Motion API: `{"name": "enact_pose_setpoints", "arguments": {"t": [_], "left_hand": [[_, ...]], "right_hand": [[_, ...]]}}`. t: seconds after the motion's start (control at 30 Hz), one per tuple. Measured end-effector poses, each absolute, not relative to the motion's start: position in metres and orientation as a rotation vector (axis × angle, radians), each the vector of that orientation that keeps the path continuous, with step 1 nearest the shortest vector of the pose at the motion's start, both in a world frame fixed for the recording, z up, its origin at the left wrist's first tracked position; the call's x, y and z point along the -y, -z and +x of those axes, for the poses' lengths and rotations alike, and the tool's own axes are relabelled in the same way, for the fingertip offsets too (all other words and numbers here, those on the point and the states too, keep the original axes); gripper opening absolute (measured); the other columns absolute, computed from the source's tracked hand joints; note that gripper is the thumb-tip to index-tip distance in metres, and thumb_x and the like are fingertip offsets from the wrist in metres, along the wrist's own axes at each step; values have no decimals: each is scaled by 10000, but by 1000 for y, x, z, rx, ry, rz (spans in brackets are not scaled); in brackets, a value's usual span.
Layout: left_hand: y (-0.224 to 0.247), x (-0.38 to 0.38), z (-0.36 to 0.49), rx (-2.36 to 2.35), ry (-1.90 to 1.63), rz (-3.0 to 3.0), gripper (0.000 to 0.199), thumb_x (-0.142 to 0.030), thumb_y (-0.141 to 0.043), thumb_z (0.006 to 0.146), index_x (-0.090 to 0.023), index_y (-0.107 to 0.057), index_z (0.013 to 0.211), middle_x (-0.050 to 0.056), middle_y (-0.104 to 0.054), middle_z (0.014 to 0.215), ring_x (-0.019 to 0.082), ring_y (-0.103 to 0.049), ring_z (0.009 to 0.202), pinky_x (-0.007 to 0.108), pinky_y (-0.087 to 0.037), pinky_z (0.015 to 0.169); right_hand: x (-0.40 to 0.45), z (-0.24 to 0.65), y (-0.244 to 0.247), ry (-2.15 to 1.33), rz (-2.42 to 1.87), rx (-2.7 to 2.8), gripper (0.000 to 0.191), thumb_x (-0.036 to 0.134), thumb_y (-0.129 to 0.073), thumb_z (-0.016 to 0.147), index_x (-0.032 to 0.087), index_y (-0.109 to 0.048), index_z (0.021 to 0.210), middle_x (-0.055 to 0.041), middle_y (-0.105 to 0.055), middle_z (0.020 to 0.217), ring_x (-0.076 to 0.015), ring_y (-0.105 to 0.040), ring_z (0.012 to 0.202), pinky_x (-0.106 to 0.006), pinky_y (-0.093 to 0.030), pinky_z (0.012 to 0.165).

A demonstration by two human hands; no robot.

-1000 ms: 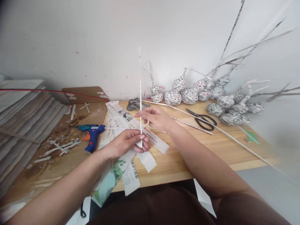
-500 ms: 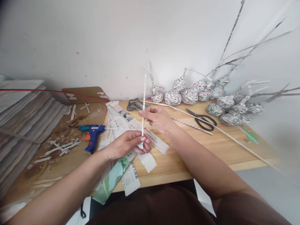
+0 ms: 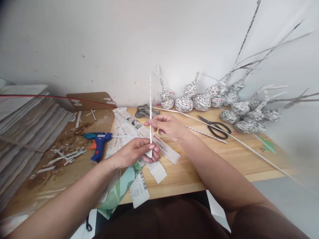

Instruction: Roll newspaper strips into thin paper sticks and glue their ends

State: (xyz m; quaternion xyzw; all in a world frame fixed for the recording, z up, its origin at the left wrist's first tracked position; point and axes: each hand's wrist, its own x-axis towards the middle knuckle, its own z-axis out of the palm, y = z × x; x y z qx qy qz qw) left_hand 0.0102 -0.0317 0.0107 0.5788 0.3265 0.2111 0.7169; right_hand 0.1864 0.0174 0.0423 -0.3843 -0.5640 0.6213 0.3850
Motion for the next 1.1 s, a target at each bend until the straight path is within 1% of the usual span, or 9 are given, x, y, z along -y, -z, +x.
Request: {"name": "enact_pose_setpoints", "arguments": {"t": [0.1,0.27,0.4,0.43,0.57,0.7,0.87,1.0,1.1], "left_hand": [[-12,32,10,-725,-463,1279,347,-437,-500,889,-127,-639,959,98,-677,884,178,-665,827,299,-533,723],[-14,31,9,-722,-471,1275,357,-447,-508,882,-123,-640,952,103,-677,877,181,-665,819,304,-536,715],[-15,32,8,-699,-454,1287,351,-433,-498,892,-119,-638,963,112,-677,890,188,-667,823,317,-539,720],[-16,32,8,-698,-454,1288,353,-432,-494,894,-118,-638,964,115,-677,891,189,-668,820,319,-540,719],[-16,31,8,-703,-456,1285,355,-434,-500,890,-116,-640,962,115,-675,883,189,-669,812,319,-542,716],[-15,30,8,-696,-449,1287,354,-441,-508,885,-122,-642,964,111,-676,889,187,-669,817,316,-544,717],[-16,30,8,-706,-451,1277,352,-436,-501,889,-120,-641,957,108,-672,877,186,-672,806,316,-545,711],[-18,31,8,-713,-425,1260,356,-439,-517,881,-118,-643,969,109,-673,883,183,-672,796,319,-546,707],[-19,30,8,-725,-431,1248,356,-438,-526,877,-115,-645,967,109,-674,875,181,-673,787,322,-547,709]], "right_hand": [[-16,186,-43,-1460,-1016,1377,321,410,-783,657,146,-602,630,36,-487,568,-48,-342,472,-221,-195,423],[-15,186,-44,-1554,-921,1466,309,438,-711,742,146,-702,840,-6,-557,666,-77,-434,561,-216,-240,436],[-17,187,-43,-1497,-937,1345,277,372,-780,680,141,-634,637,30,-494,577,-44,-351,474,-213,-196,415],[-17,188,-42,-1493,-936,1316,286,376,-780,682,143,-622,627,31,-493,579,-43,-354,475,-211,-193,414],[-18,189,-42,-1626,-914,1419,279,412,-732,731,150,-694,818,5,-543,652,-66,-425,530,-210,-219,422],[-18,188,-41,-1501,-987,1360,289,385,-786,667,141,-631,666,33,-492,579,-46,-363,477,-211,-202,418],[-20,190,-40,-1603,-932,1418,312,435,-729,727,145,-696,840,-4,-547,668,-74,-435,551,-210,-232,426],[-20,190,-39,-1519,-956,1339,288,397,-782,676,141,-651,675,15,-508,604,-59,-394,508,-207,-209,415],[-20,191,-38,-1584,-927,1345,297,429,-746,716,144,-690,776,2,-515,637,-77,-441,557,-202,-218,417]]}}
